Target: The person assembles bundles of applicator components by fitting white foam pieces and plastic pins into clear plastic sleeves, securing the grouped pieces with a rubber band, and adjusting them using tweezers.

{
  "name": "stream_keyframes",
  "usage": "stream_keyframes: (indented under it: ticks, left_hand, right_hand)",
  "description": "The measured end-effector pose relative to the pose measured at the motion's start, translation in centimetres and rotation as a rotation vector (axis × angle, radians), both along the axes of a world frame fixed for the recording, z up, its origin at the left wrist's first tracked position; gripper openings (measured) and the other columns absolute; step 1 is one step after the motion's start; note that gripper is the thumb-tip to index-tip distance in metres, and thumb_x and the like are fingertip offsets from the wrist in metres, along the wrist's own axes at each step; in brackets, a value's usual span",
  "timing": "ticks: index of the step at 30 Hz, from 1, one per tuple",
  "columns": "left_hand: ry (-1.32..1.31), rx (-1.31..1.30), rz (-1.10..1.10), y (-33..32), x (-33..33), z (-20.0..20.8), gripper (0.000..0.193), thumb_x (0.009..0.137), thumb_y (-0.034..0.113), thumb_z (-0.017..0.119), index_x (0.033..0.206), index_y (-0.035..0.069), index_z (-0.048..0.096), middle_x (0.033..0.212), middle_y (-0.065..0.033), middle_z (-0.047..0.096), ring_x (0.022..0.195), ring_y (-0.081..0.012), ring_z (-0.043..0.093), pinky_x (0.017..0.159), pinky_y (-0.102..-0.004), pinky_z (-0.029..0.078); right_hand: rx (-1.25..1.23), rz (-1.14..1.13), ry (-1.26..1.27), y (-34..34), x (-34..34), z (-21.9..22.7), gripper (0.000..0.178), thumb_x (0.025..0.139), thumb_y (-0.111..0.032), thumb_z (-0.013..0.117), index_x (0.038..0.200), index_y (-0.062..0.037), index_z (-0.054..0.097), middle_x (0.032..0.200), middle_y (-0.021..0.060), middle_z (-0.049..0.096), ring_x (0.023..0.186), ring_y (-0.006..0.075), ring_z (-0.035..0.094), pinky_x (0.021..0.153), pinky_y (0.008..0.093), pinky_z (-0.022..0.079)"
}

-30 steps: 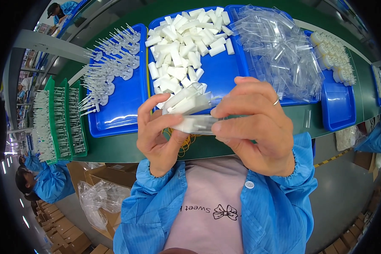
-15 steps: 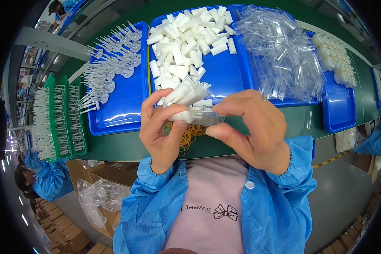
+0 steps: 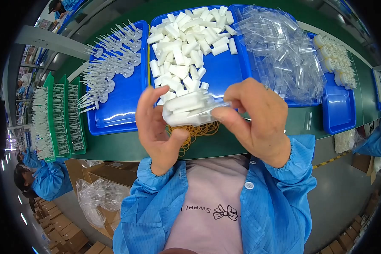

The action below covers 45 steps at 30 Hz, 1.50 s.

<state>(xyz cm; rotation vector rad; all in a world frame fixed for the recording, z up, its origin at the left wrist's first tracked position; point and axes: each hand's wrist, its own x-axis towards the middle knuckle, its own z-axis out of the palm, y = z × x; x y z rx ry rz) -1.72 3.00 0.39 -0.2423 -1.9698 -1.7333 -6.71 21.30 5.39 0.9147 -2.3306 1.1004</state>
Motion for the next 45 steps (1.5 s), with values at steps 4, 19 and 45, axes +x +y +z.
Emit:
stream_keyframes:
  ticks: [4, 19, 45]
  left_hand:
    - [-0.308, 0.504, -0.372, 0.1, -0.1, 0.1, 0.053, 0.09, 0.018, 0.059, 0.135, -0.002, 0.039, 0.132, -0.0155, 0.043, 0.116, -0.0229, 0.05, 0.1, -0.0333, 0.038]
    - [-0.466, 0.637, -0.414, 1.5, -0.6, -1.4, 0.076, 0.086, 0.043, 0.06, 0.143, 0.007, 0.024, 0.121, -0.0163, 0.055, 0.098, -0.0231, 0.061, 0.073, -0.0308, 0.054]
    - [-0.458, 0.611, -0.446, 1.5, -0.6, -1.5, 0.068, 0.085, 0.027, 0.067, 0.139, 0.005, 0.031, 0.123, -0.0134, 0.052, 0.103, -0.0234, 0.058, 0.081, -0.0323, 0.051]
  right_hand:
    - [-0.093, -0.041, -0.06, -0.1, -0.5, 0.6, 0.02, 0.076, -0.01, 0.072, 0.084, 0.0009, 0.059, 0.071, 0.0086, 0.054, 0.06, 0.0184, 0.056, 0.053, 0.0264, 0.044]
    - [0.049, 0.096, -0.177, 0.2, -3.7, 2.0, 0.017, 0.08, -0.01, 0.066, 0.074, -0.0016, 0.053, 0.065, 0.0079, 0.052, 0.055, 0.0178, 0.05, 0.05, 0.0291, 0.039]
    - [-0.048, 0.187, -0.488, 0.1, -3.4, 2.0, 0.017, 0.082, -0.015, 0.064, 0.084, 0.0002, 0.057, 0.079, 0.0067, 0.057, 0.077, 0.0149, 0.054, 0.073, 0.027, 0.042]
